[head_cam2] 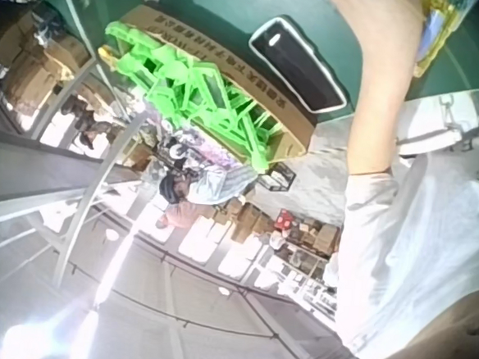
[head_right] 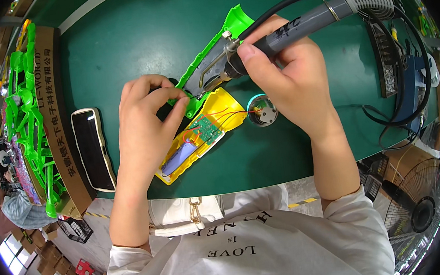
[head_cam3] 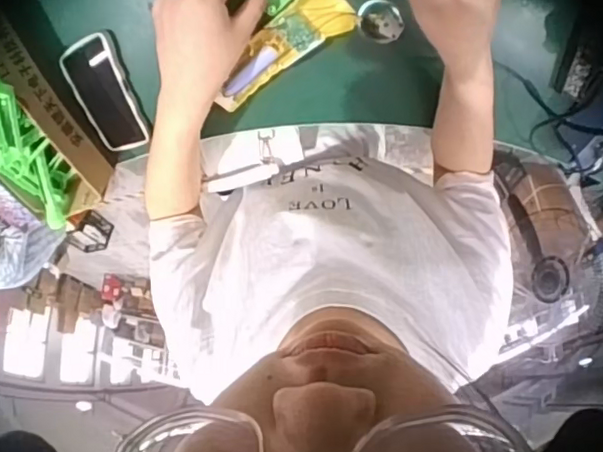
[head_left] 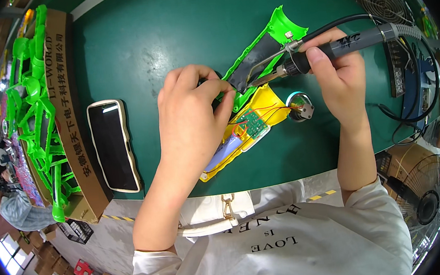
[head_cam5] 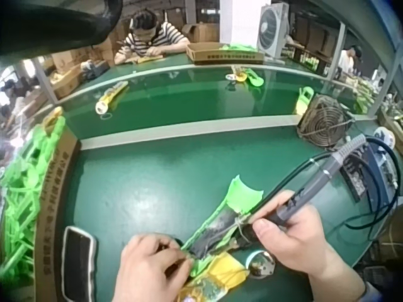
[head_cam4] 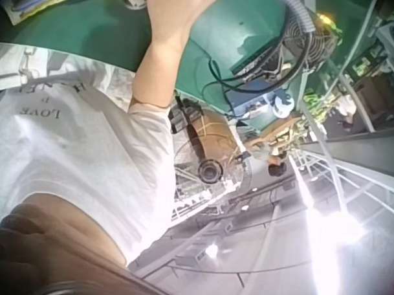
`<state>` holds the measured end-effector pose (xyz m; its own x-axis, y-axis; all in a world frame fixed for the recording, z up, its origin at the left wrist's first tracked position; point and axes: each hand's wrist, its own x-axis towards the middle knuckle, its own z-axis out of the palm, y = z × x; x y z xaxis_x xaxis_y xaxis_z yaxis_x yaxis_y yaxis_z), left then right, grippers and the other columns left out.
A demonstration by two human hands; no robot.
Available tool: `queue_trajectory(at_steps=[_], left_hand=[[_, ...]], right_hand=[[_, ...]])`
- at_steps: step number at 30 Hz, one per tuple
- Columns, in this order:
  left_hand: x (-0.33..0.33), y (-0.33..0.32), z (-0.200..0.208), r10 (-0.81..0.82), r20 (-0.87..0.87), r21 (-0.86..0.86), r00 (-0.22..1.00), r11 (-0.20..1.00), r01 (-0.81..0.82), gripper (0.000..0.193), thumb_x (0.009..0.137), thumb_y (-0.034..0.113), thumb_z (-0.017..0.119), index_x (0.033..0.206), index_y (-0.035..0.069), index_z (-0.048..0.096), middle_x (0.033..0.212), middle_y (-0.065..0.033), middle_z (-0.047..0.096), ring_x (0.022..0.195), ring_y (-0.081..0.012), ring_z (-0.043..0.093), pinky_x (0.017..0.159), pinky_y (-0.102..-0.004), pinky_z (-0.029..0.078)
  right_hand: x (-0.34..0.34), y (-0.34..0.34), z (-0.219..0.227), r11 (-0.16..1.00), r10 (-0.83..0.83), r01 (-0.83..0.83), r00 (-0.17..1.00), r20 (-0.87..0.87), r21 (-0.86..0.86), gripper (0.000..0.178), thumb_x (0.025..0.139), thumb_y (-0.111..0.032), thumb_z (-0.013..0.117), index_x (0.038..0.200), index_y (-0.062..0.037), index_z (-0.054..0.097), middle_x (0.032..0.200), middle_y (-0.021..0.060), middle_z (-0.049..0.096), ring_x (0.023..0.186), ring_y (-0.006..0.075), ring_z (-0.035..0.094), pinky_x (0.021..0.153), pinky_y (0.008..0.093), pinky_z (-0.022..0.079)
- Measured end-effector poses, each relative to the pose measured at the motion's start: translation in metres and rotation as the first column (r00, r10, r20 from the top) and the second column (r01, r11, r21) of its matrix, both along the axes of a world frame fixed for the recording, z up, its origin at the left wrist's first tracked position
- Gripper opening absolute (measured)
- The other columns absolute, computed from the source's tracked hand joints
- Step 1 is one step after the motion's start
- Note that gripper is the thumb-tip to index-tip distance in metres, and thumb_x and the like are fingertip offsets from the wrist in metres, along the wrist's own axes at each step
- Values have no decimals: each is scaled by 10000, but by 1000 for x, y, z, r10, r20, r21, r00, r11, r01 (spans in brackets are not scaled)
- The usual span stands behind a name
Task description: The person assembles components for a solar-powered flashlight by soldering the circuit board, battery, lens, and reflector into the flashlight housing.
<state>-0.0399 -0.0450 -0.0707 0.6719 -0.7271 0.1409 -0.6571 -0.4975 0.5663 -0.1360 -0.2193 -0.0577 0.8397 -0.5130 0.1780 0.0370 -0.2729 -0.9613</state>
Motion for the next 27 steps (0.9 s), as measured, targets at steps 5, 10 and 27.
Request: queue_trajectory(at_steps=[5,10,27], left_hand=[[0,-2,-1,-22,20,6,1000,1000,22,87,653,64,650,733,35,631,825,-51,543,824,-225,488,741,-326,400],[-1,-3,-1,-15,35,18,999,1000,14,90,649,61,650,733,35,631,820,-53,543,819,-227,490,737,-330,401],[0,-3,-5,-15,49,8,999,1000,15,88,650,61,647,732,32,632,812,-54,545,804,-229,493,730,-330,404]], right_hand=[[0,0,0,1000,4,-4,1000,-11,-4,73,779,-56,554,764,10,527,683,-17,465,575,30,367,499,185,291],[-1,0,0,1000,1,-2,999,-35,-12,77,776,-61,559,761,9,528,671,-21,458,565,29,363,491,186,285],[-1,0,1,999,4,-6,999,-45,-52,81,773,-65,563,757,7,530,668,-19,456,553,29,355,483,187,278]])
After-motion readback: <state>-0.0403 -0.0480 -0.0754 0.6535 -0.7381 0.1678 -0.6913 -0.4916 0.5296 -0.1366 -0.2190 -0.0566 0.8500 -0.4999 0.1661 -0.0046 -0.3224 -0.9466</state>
